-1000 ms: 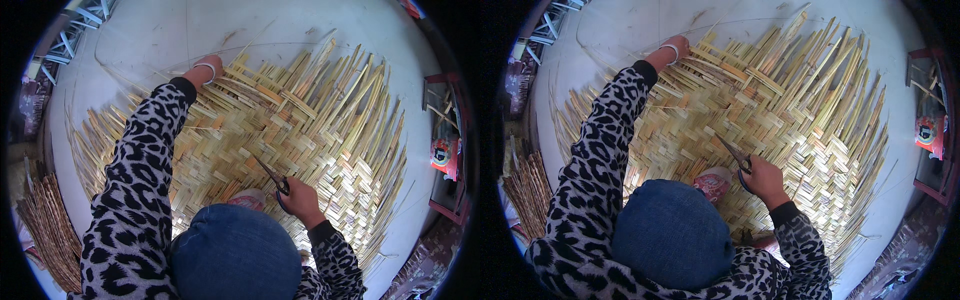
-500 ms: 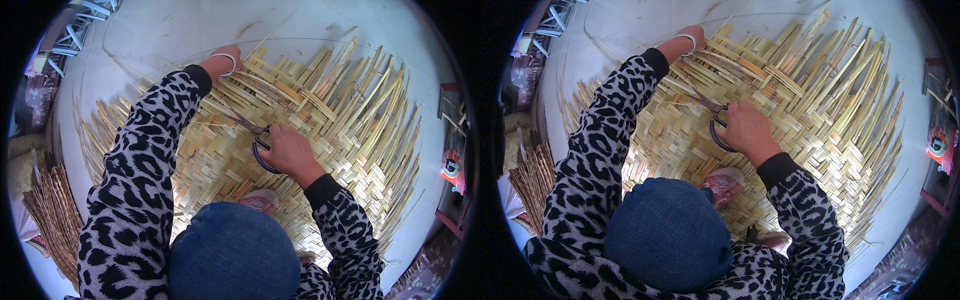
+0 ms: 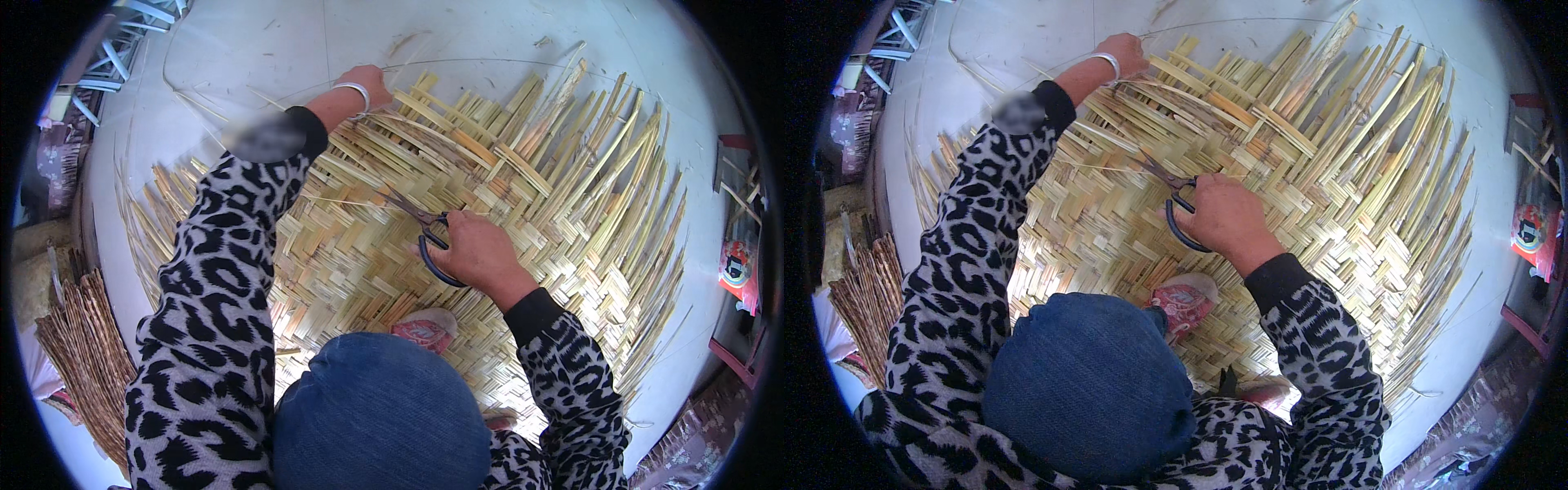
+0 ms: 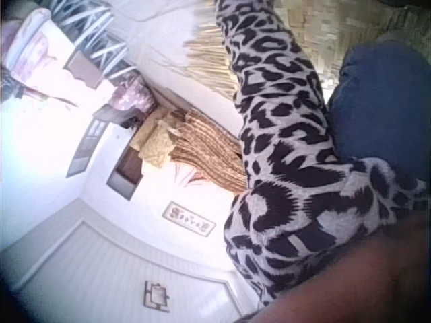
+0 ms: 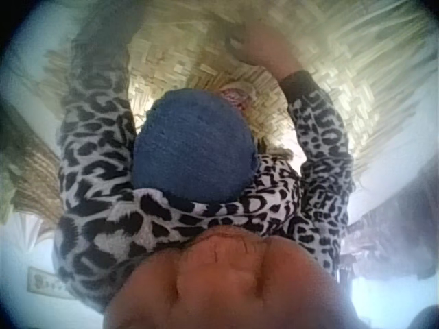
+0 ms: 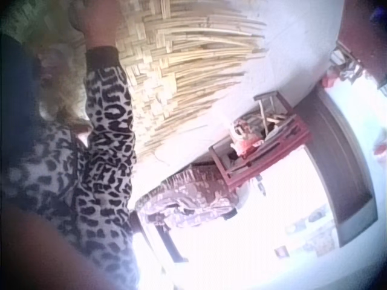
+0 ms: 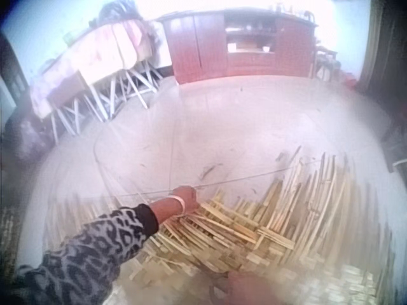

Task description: The person weaves a flat basket base on the floor using thin bamboo strips. They interlace the strips by hand and occasionally use scissors to trim excess material.

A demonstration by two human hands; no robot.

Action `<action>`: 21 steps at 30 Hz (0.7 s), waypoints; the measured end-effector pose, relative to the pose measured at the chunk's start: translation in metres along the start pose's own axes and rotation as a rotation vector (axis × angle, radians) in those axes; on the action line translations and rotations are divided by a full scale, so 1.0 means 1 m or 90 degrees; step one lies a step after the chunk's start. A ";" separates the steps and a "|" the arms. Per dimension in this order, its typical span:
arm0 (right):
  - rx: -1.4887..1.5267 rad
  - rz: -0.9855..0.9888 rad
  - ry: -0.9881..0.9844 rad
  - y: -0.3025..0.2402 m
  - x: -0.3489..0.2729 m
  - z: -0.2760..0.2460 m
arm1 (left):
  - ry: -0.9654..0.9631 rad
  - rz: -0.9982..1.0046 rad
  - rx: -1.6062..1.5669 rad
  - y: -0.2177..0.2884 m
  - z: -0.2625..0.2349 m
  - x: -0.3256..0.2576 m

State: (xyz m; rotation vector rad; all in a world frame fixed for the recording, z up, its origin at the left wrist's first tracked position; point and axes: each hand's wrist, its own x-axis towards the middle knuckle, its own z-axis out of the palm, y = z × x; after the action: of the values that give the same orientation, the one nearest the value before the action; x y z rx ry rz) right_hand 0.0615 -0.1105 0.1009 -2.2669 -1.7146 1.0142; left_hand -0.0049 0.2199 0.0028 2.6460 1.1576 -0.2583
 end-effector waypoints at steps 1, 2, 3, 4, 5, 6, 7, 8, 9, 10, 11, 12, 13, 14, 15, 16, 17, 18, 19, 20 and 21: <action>0.003 0.001 0.000 0.000 0.000 0.000 | -0.011 0.072 0.037 -0.010 -0.002 0.003; 0.006 0.001 0.000 0.000 0.000 0.000 | -0.014 0.146 0.071 -0.019 -0.005 0.007; 0.007 0.005 -0.006 -0.001 0.001 0.000 | -0.029 0.173 0.072 -0.025 -0.006 0.007; 0.008 0.010 -0.010 -0.002 0.003 -0.001 | -0.041 0.159 -0.031 -0.029 -0.008 0.007; 0.005 0.026 -0.018 -0.003 0.005 -0.002 | -0.063 0.096 -0.170 -0.034 -0.012 0.002; 0.011 0.015 -0.018 -0.004 0.006 -0.003 | -0.091 0.022 -0.319 -0.036 -0.015 -0.004; 0.013 0.015 -0.020 -0.005 0.008 -0.004 | -0.102 0.018 -0.352 -0.035 -0.019 -0.009; 0.017 0.020 -0.020 -0.007 0.010 -0.004 | -0.120 0.004 -0.395 -0.033 -0.024 -0.014; 0.019 0.014 -0.017 -0.008 0.012 -0.005 | -0.141 -0.001 -0.446 -0.030 -0.028 -0.017; 0.022 0.014 -0.010 -0.009 0.014 -0.006 | -0.136 0.021 -0.417 -0.026 -0.033 -0.019; 0.024 0.013 -0.003 -0.009 0.015 -0.007 | -0.135 0.051 -0.396 -0.024 -0.037 -0.022; 0.026 0.011 0.002 -0.009 0.015 -0.007 | -0.140 0.066 -0.377 -0.022 -0.039 -0.023; 0.027 0.009 0.007 -0.008 0.015 -0.006 | -0.117 0.090 -0.325 -0.022 -0.041 -0.025; 0.034 0.002 0.020 -0.007 0.014 -0.005 | -0.099 0.101 -0.277 -0.023 -0.040 -0.028; 0.037 0.011 0.011 -0.005 0.013 -0.002 | -0.073 0.130 -0.240 -0.023 -0.039 -0.027; 0.045 0.016 0.009 -0.002 0.012 0.001 | -0.057 0.148 -0.178 -0.024 -0.035 -0.027; 0.050 0.022 0.011 0.001 0.011 0.003 | -0.031 0.186 -0.128 -0.027 -0.031 -0.029; 0.049 0.025 0.010 0.003 0.008 0.006 | -0.003 0.219 -0.068 -0.028 -0.030 -0.025; 0.045 0.029 0.013 0.005 0.004 0.009 | -0.005 0.171 -0.152 -0.030 -0.028 -0.027; 0.039 0.040 0.014 0.006 0.001 0.012 | -0.018 0.117 -0.232 -0.032 -0.025 -0.032; 0.049 0.041 -0.011 0.008 -0.002 0.014 | -0.007 0.113 -0.168 -0.031 -0.025 -0.031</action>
State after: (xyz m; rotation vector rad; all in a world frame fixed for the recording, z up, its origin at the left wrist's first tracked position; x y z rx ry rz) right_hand 0.0598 -0.1193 0.0867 -2.2850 -1.5906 1.0948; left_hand -0.0472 0.2256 0.0298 2.4895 0.8774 -0.0807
